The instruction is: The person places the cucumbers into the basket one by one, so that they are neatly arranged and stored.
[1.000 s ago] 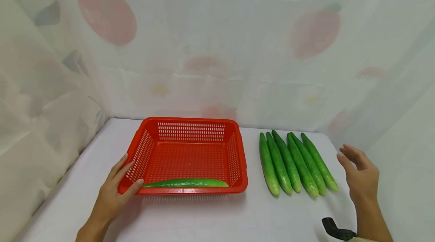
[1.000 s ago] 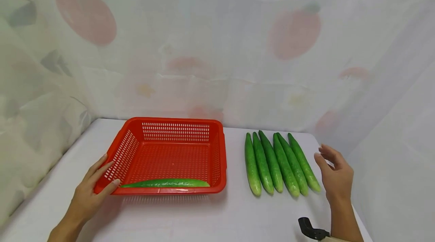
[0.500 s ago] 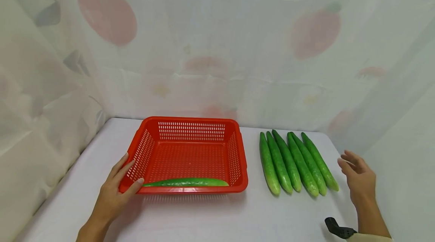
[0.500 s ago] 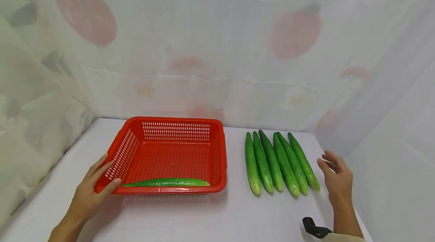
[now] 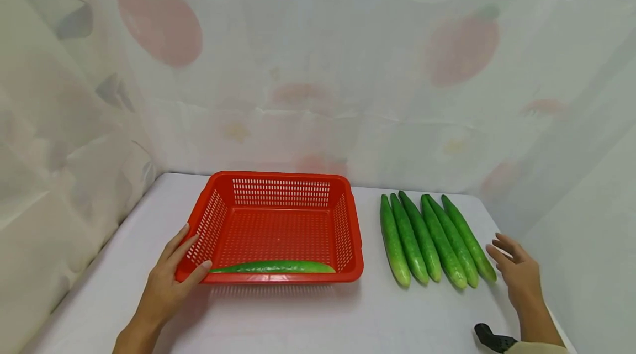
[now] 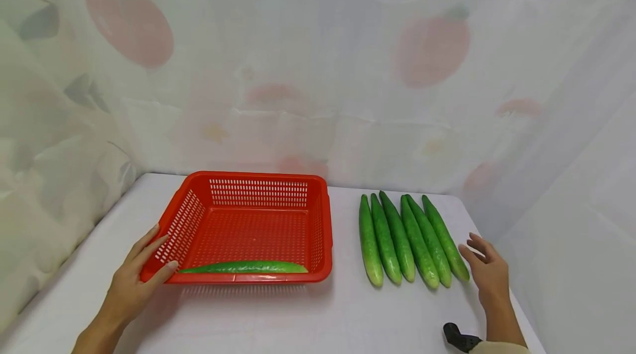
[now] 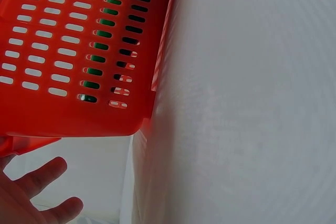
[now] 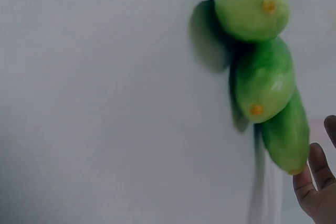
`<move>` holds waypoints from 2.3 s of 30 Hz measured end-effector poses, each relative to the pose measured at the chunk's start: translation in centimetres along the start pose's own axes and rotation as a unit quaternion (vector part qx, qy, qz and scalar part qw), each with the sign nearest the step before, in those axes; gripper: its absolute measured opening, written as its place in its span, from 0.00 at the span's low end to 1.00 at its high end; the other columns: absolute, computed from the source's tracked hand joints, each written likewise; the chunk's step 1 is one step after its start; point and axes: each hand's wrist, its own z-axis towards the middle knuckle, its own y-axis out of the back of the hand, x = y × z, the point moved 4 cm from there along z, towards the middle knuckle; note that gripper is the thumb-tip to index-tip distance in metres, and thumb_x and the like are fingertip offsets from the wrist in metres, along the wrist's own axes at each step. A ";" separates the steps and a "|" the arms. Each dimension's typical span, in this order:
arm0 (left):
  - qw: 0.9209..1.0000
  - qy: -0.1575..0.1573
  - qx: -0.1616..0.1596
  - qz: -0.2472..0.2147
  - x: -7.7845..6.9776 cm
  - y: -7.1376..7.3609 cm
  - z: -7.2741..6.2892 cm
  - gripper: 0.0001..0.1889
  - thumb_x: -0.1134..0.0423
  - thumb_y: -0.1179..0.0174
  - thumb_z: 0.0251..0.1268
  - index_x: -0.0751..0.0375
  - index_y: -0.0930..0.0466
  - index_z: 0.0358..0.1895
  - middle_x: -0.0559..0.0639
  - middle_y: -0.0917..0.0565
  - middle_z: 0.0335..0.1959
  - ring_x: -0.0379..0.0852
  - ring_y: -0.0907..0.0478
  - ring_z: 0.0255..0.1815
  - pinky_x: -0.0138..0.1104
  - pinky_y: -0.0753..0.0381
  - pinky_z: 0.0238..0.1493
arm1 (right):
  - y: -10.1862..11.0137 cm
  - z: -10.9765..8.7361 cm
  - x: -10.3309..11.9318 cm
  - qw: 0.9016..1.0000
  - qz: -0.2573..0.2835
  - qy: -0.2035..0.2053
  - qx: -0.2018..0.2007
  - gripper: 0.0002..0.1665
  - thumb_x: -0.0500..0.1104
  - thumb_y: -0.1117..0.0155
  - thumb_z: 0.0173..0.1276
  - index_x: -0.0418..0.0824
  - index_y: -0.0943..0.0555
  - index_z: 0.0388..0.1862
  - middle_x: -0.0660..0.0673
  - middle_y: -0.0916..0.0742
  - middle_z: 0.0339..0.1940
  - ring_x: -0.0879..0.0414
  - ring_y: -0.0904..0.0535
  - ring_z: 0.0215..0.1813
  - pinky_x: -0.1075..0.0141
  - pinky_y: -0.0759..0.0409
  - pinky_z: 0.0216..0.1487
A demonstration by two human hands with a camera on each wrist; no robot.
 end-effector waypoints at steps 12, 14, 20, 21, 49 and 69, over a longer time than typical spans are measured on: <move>1.000 -0.001 -0.001 0.005 -0.2 0.1 0.1 0.32 0.60 0.31 0.57 0.62 0.28 0.66 0.46 0.40 0.73 0.31 0.46 0.69 0.19 0.50 0.57 | -0.8 0.4 -2.0 0.998 0.013 -0.046 0.034 0.41 0.58 0.41 0.70 0.42 0.40 0.75 0.36 0.33 0.72 0.41 0.47 0.74 0.48 0.42 0.67; 1.000 -0.001 0.000 0.007 -0.1 0.1 0.1 0.32 0.60 0.31 0.57 0.61 0.28 0.66 0.46 0.40 0.73 0.31 0.47 0.69 0.19 0.50 0.57 | -0.9 0.4 -2.1 0.999 -0.005 -0.033 0.036 0.41 0.58 0.40 0.70 0.41 0.39 0.75 0.37 0.31 0.70 0.44 0.39 0.70 0.60 0.37 0.64; 1.000 0.003 0.007 0.003 0.0 0.0 0.1 0.32 0.60 0.32 0.58 0.60 0.29 0.67 0.44 0.41 0.74 0.32 0.47 0.69 0.20 0.50 0.58 | -1.3 0.4 -2.6 0.998 -0.050 -0.011 0.038 0.41 0.56 0.37 0.68 0.38 0.36 0.73 0.37 0.28 0.65 0.58 0.29 0.55 0.73 0.31 0.50; 1.000 0.002 0.006 0.002 0.0 0.0 0.1 0.32 0.60 0.31 0.58 0.60 0.29 0.67 0.44 0.41 0.74 0.32 0.46 0.69 0.20 0.50 0.58 | -1.4 0.4 -2.7 0.998 -0.051 -0.012 0.039 0.41 0.56 0.38 0.68 0.38 0.37 0.73 0.36 0.28 0.65 0.56 0.29 0.57 0.69 0.31 0.54; 1.000 -0.001 0.003 -0.003 0.0 -0.1 0.1 0.31 0.61 0.31 0.58 0.61 0.28 0.66 0.45 0.40 0.73 0.32 0.47 0.70 0.20 0.50 0.58 | -0.4 -0.1 -1.6 0.994 -0.017 -0.035 -0.100 0.35 0.54 0.41 0.70 0.33 0.30 0.67 0.30 0.30 0.67 0.36 0.39 0.69 0.46 0.42 0.66; 1.000 0.003 0.005 -0.005 -0.1 -0.1 0.3 0.32 0.60 0.31 0.58 0.60 0.29 0.67 0.45 0.41 0.74 0.32 0.47 0.70 0.20 0.51 0.59 | 1.3 -0.4 2.5 0.993 0.037 -0.035 -0.102 0.35 0.53 0.35 0.66 0.41 0.28 0.68 0.41 0.27 0.66 0.56 0.30 0.58 0.80 0.31 0.40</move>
